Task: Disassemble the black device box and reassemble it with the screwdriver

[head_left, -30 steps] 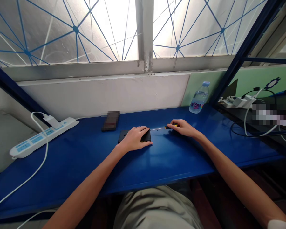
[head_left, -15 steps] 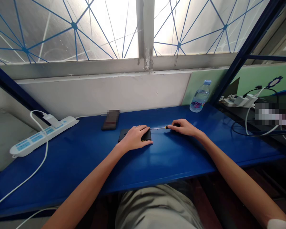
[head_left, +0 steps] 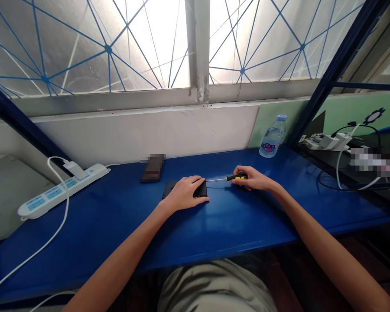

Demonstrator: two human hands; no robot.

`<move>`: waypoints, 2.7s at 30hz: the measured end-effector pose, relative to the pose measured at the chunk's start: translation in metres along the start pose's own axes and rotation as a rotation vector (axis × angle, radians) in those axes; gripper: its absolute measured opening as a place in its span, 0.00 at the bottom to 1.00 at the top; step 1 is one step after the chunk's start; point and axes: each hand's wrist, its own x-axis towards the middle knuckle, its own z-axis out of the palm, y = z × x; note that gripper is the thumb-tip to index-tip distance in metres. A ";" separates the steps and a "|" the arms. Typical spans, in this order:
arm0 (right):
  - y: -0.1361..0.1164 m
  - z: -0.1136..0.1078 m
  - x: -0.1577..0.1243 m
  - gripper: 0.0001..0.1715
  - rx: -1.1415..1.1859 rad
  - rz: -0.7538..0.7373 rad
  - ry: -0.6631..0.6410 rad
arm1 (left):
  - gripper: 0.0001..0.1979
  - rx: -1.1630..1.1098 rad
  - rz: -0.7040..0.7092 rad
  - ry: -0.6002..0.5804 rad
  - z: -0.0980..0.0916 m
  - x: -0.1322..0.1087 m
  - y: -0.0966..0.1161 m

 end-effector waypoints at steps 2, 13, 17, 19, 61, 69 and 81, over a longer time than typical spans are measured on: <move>0.000 0.000 0.000 0.27 -0.009 0.007 -0.006 | 0.35 -0.001 0.006 -0.004 -0.001 -0.001 0.000; -0.001 0.009 0.002 0.24 -0.151 -0.061 0.162 | 0.34 -0.039 -0.009 0.011 -0.001 -0.001 0.000; 0.003 0.008 0.003 0.20 -0.086 -0.104 0.112 | 0.34 -0.048 -0.015 0.024 0.000 -0.001 -0.002; 0.003 0.007 0.002 0.20 -0.037 -0.111 0.084 | 0.34 -0.041 -0.018 0.023 0.000 -0.001 -0.003; -0.005 0.014 0.006 0.28 -0.169 -0.130 0.178 | 0.35 -0.024 -0.028 -0.002 -0.005 0.001 -0.002; -0.005 0.009 0.001 0.24 0.101 -0.074 0.015 | 0.40 -0.154 -0.067 -0.015 -0.008 0.000 -0.009; -0.016 0.009 -0.001 0.29 -0.142 -0.130 0.124 | 0.42 -0.167 -0.083 -0.033 -0.014 0.000 -0.006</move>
